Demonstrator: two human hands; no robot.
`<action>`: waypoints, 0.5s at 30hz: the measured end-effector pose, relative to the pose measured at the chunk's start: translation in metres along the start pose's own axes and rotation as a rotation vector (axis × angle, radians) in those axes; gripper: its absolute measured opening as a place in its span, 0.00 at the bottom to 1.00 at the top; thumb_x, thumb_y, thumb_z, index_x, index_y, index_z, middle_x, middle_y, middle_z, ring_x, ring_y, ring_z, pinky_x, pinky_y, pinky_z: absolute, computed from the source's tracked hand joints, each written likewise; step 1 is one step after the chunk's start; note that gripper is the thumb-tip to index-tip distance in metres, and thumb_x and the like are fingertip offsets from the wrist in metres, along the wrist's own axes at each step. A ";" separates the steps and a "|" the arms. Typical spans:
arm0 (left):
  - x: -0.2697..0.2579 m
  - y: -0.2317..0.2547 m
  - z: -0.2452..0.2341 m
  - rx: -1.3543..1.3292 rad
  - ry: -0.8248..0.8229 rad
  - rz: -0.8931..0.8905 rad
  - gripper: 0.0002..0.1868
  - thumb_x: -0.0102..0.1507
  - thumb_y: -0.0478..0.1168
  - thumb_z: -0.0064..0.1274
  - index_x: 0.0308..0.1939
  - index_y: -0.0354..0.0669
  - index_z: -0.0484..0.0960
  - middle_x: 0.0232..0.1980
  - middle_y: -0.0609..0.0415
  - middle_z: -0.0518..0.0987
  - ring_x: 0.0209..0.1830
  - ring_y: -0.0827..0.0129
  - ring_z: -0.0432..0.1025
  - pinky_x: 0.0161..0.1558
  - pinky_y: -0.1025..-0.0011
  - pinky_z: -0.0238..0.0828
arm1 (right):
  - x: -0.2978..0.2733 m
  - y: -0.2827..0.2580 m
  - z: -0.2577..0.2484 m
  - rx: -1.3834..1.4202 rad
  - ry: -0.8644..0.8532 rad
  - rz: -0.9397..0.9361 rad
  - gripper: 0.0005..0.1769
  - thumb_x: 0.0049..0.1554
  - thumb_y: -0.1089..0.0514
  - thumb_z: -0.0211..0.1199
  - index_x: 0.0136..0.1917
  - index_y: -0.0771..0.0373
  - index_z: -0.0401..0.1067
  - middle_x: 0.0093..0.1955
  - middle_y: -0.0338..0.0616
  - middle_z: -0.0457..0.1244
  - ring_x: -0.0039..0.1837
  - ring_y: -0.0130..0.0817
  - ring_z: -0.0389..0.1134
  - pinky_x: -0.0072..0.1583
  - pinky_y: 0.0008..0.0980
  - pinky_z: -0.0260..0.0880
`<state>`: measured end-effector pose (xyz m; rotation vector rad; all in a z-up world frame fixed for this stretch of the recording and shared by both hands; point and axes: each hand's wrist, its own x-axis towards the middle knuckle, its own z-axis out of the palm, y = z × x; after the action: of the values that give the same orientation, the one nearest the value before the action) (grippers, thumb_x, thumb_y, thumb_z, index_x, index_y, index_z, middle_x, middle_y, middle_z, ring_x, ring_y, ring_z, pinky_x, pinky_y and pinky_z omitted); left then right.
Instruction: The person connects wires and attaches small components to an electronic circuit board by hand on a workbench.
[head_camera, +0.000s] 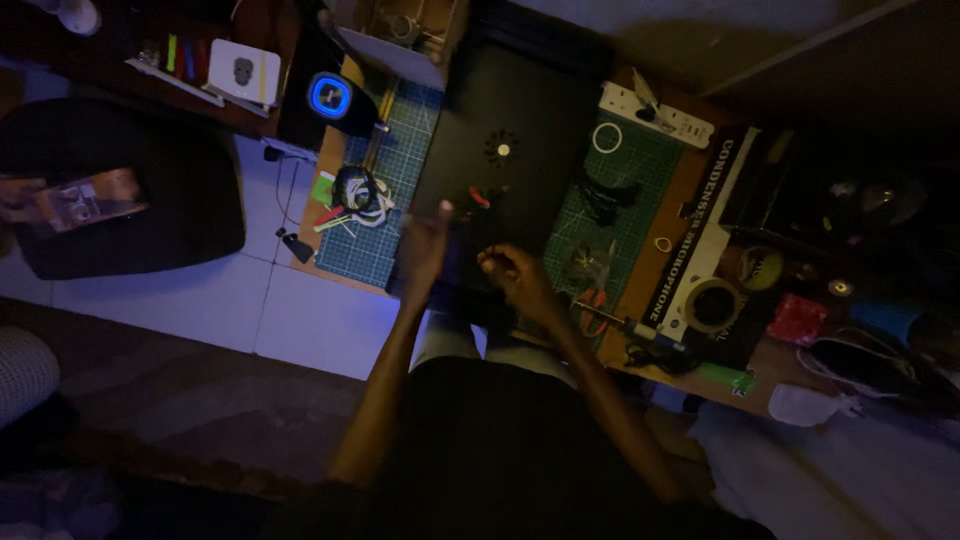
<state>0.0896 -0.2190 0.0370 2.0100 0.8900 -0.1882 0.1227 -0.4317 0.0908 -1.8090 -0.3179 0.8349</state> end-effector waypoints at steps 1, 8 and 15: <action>0.002 -0.011 0.010 -0.289 -0.160 -0.074 0.29 0.75 0.59 0.49 0.50 0.32 0.83 0.34 0.47 0.79 0.32 0.64 0.76 0.39 0.61 0.77 | 0.005 -0.001 0.003 -0.003 0.010 0.050 0.20 0.68 0.46 0.55 0.60 0.65 0.73 0.53 0.47 0.70 0.52 0.33 0.71 0.54 0.33 0.72; 0.014 -0.059 0.054 -1.019 -0.464 -0.052 0.23 0.71 0.46 0.49 0.63 0.34 0.66 0.47 0.42 0.82 0.36 0.62 0.80 0.31 0.64 0.81 | 0.005 -0.054 0.000 -0.245 0.239 -0.121 0.18 0.65 0.49 0.57 0.48 0.67 0.76 0.53 0.46 0.67 0.48 0.37 0.72 0.49 0.35 0.73; 0.025 -0.048 0.014 -0.541 -0.273 -0.015 0.20 0.73 0.48 0.36 0.51 0.40 0.81 0.36 0.41 0.85 0.26 0.58 0.79 0.29 0.63 0.77 | -0.028 -0.139 -0.040 0.141 0.488 -0.149 0.23 0.70 0.40 0.44 0.41 0.55 0.65 0.33 0.34 0.59 0.36 0.26 0.65 0.47 0.35 0.75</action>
<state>0.0792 -0.2010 -0.0150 1.4358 0.6912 -0.1994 0.1538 -0.4215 0.2340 -1.7663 -0.0731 0.2873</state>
